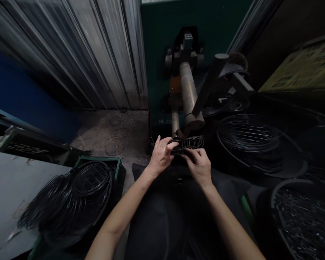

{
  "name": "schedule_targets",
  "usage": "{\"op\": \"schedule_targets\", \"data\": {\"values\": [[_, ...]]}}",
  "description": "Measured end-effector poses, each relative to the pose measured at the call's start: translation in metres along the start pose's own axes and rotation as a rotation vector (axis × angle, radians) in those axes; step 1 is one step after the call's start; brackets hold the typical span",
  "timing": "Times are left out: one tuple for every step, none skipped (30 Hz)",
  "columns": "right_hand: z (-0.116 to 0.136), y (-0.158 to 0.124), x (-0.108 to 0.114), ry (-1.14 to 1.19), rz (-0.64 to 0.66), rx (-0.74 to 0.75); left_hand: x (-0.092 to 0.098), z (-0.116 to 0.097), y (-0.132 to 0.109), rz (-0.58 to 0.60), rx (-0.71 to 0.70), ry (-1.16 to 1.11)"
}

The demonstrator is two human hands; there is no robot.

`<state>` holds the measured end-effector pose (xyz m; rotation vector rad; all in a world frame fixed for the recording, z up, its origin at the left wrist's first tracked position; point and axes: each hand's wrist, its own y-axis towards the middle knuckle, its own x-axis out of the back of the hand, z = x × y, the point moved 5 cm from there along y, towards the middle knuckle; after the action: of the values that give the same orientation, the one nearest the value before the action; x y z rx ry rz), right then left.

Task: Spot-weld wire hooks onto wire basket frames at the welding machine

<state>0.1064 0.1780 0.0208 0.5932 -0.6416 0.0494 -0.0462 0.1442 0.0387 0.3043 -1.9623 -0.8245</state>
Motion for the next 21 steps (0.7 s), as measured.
{"op": "schedule_targets", "data": {"values": [[-0.0007, 0.0008, -0.0005, -0.002, 0.010, 0.003, 0.0003, 0.0000, 0.0003, 0.001, 0.001, -0.003], [-0.0012, 0.0013, -0.0009, -0.005, 0.021, 0.010, 0.0006, 0.0001, 0.0005, 0.003, 0.004, -0.004], [-0.0016, 0.0015, -0.0010, -0.008, 0.034, 0.019, 0.0008, 0.0003, 0.0007, 0.005, 0.008, -0.004], [-0.0017, 0.0015, -0.0010, -0.012, 0.048, 0.027, 0.0011, 0.0005, 0.0007, 0.006, 0.013, -0.005], [-0.0018, 0.0014, -0.0009, -0.019, 0.062, 0.035, 0.0013, 0.0006, 0.0006, 0.007, 0.016, -0.005], [-0.0018, 0.0013, -0.0007, -0.028, 0.075, 0.039, 0.0014, 0.0005, 0.0006, 0.010, 0.017, -0.005], [-0.0017, 0.0012, -0.0006, -0.040, 0.085, 0.039, 0.0014, 0.0004, 0.0005, 0.012, 0.015, -0.004], [-0.0017, 0.0012, -0.0005, -0.055, 0.093, 0.037, 0.0014, 0.0002, 0.0005, 0.014, 0.013, -0.004], [-0.0017, 0.0013, -0.0006, -0.070, 0.100, 0.034, 0.0014, 0.0001, 0.0004, 0.014, 0.011, -0.003], [-0.0017, 0.0015, -0.0007, -0.084, 0.102, 0.031, 0.0013, 0.0001, 0.0005, 0.013, 0.011, -0.002], [-0.0018, 0.0018, -0.0009, -0.095, 0.101, 0.028, 0.0011, 0.0001, 0.0006, 0.012, 0.013, 0.000], [-0.0020, 0.0023, -0.0012, -0.103, 0.101, 0.027, 0.0010, 0.0002, 0.0007, 0.009, 0.014, 0.002], [-0.0023, 0.0028, -0.0015, -0.110, 0.099, 0.026, 0.0011, 0.0002, 0.0010, 0.004, 0.013, 0.005], [-0.0028, 0.0033, -0.0018, -0.116, 0.097, 0.027, 0.0012, 0.0000, 0.0013, -0.002, 0.009, 0.008], [-0.0032, 0.0038, -0.0021, -0.123, 0.098, 0.029, 0.0015, -0.0002, 0.0016, -0.007, 0.004, 0.010], [-0.0036, 0.0041, -0.0024, -0.128, 0.101, 0.033, 0.0019, -0.0004, 0.0019, -0.011, 0.001, 0.011], [-0.0039, 0.0043, -0.0027, -0.129, 0.106, 0.037, 0.0023, -0.0004, 0.0022, -0.010, 0.002, 0.010], [-0.0040, 0.0044, -0.0027, -0.126, 0.110, 0.042, 0.0026, -0.0002, 0.0023, -0.006, 0.005, 0.006], [-0.0039, 0.0043, -0.0024, -0.118, 0.112, 0.045, 0.0029, 0.0000, 0.0024, 0.003, 0.009, 0.000], [-0.0038, 0.0040, -0.0020, -0.106, 0.113, 0.045, 0.0032, 0.0002, 0.0024, 0.013, 0.011, -0.007], [-0.0037, 0.0037, -0.0013, -0.094, 0.112, 0.043, 0.0038, 0.0004, 0.0023, 0.021, 0.012, -0.013]]}}
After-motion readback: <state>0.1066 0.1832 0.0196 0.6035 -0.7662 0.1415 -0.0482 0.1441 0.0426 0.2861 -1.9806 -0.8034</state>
